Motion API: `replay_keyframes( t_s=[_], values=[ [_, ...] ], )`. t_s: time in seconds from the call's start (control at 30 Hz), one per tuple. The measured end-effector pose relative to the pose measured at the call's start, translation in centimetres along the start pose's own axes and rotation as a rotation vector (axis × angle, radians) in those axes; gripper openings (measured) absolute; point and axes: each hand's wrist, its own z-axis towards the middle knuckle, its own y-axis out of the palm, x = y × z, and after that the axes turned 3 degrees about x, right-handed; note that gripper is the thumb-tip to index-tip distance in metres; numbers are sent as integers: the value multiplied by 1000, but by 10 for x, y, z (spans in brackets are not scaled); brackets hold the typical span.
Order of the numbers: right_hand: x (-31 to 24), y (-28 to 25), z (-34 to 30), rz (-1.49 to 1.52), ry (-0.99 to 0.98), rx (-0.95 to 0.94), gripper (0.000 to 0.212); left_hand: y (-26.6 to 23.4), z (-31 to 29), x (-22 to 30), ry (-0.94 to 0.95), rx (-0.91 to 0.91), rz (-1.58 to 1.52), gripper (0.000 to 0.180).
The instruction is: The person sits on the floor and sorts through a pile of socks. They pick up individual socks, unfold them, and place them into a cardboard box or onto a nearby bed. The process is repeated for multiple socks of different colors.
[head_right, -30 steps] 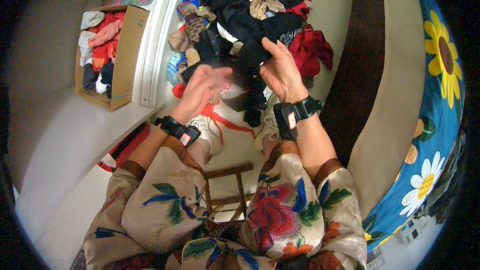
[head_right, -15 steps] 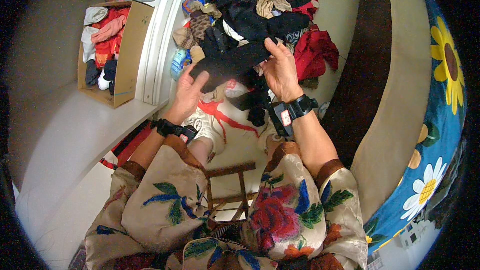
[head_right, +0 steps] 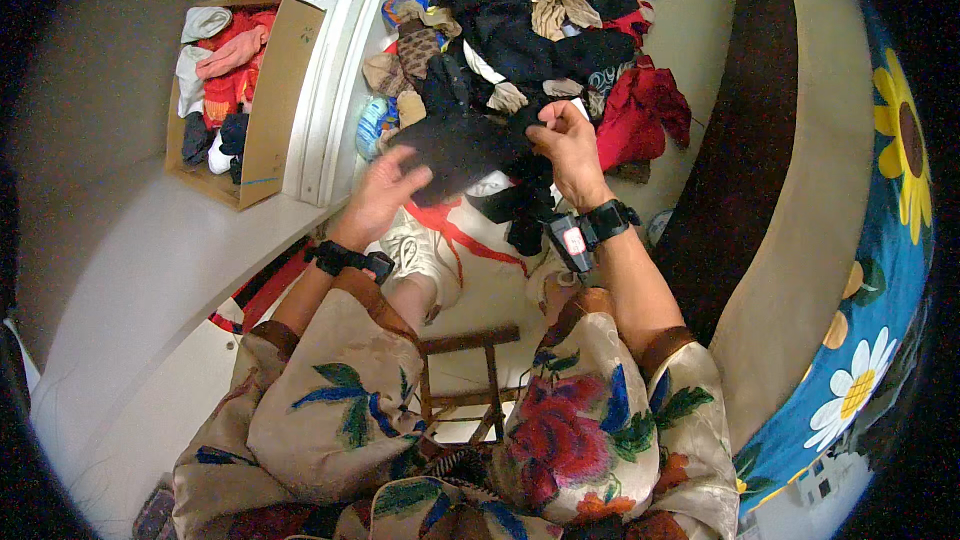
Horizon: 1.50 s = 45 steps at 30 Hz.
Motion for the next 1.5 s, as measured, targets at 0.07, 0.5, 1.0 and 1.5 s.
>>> replay_keyframes(
  t_s=[0.07, 0.5, 1.0, 1.5],
  values=[
    [7, -13, -7, 13, 44, -70, 32, -7, -8, 3, -216, -149, 222, 27],
    [-14, -4, 0, 114, 74, -444, 15, -39, -3, -9, -140, -380, 658, 23],
    [27, -27, -6, 718, 273, -266, 22, -30, 4, -10, -88, -63, 109, 26],
    [10, -12, -6, 493, 148, -60, 7, -23, 7, -3, -102, 208, -537, 22]
  ],
)
